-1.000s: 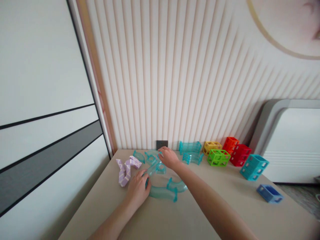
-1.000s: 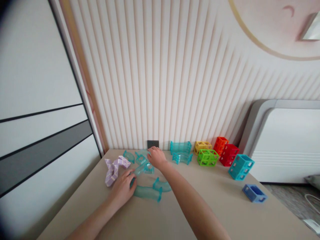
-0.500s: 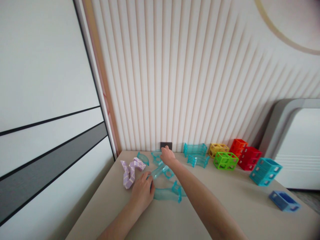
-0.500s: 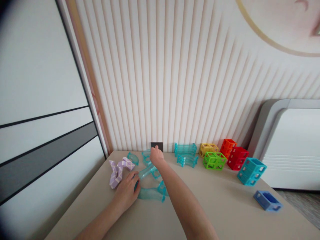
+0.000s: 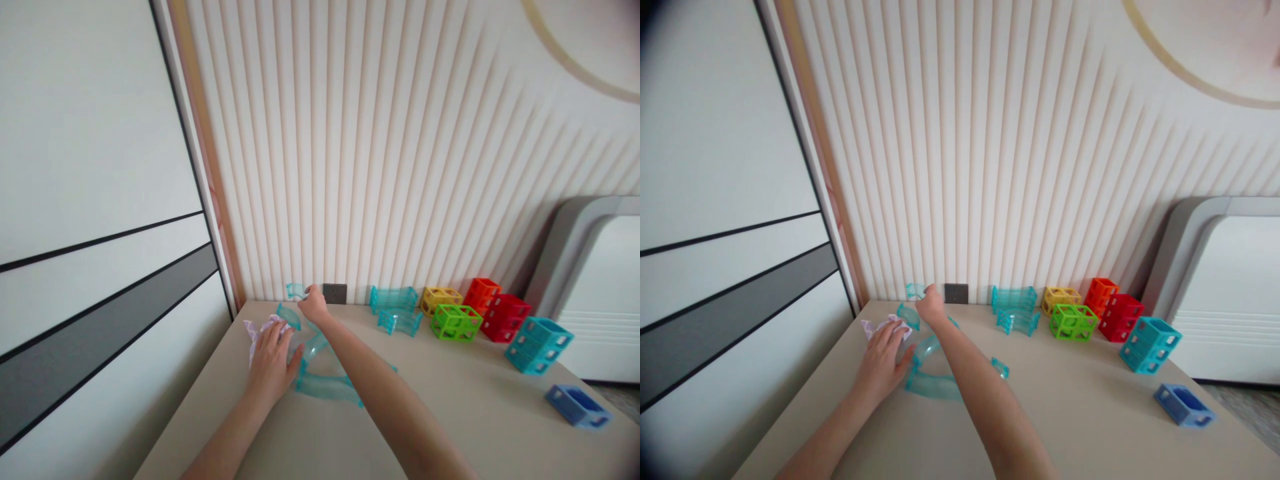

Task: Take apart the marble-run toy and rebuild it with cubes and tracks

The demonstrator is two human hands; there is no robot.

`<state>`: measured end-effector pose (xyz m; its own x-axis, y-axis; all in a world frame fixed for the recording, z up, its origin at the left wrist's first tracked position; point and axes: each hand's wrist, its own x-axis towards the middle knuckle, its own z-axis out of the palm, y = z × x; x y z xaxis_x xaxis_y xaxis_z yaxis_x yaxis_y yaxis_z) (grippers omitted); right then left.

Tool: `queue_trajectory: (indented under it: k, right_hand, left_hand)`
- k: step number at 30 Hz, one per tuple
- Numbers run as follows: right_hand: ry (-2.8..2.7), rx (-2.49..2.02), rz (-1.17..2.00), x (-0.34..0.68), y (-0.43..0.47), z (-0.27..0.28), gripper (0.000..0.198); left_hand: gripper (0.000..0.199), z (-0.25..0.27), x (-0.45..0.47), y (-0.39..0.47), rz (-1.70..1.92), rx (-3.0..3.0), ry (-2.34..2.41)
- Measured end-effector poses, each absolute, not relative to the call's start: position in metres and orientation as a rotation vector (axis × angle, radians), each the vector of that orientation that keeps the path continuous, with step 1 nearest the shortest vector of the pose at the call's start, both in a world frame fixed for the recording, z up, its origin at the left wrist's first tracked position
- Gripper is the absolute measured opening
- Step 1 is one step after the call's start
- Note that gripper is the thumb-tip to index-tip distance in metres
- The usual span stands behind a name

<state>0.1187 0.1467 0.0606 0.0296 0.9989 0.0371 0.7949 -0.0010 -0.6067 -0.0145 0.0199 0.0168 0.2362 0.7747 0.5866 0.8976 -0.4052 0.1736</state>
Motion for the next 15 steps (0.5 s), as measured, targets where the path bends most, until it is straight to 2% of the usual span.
queue_trajectory:
  k: [5, 15]
  right_hand:
    - [-1.816, -1.904, 0.664, 0.091, 0.151, 0.053, 0.04]
    - [-1.946, -1.979, 0.596, 0.078, 0.155, 0.05, 0.047]
  left_hand:
    - [0.05, 0.009, -0.023, 0.024, -0.774, -2.228, -1.69]
    - [0.048, 0.001, -0.009, 0.016, -0.675, -2.29, -1.725]
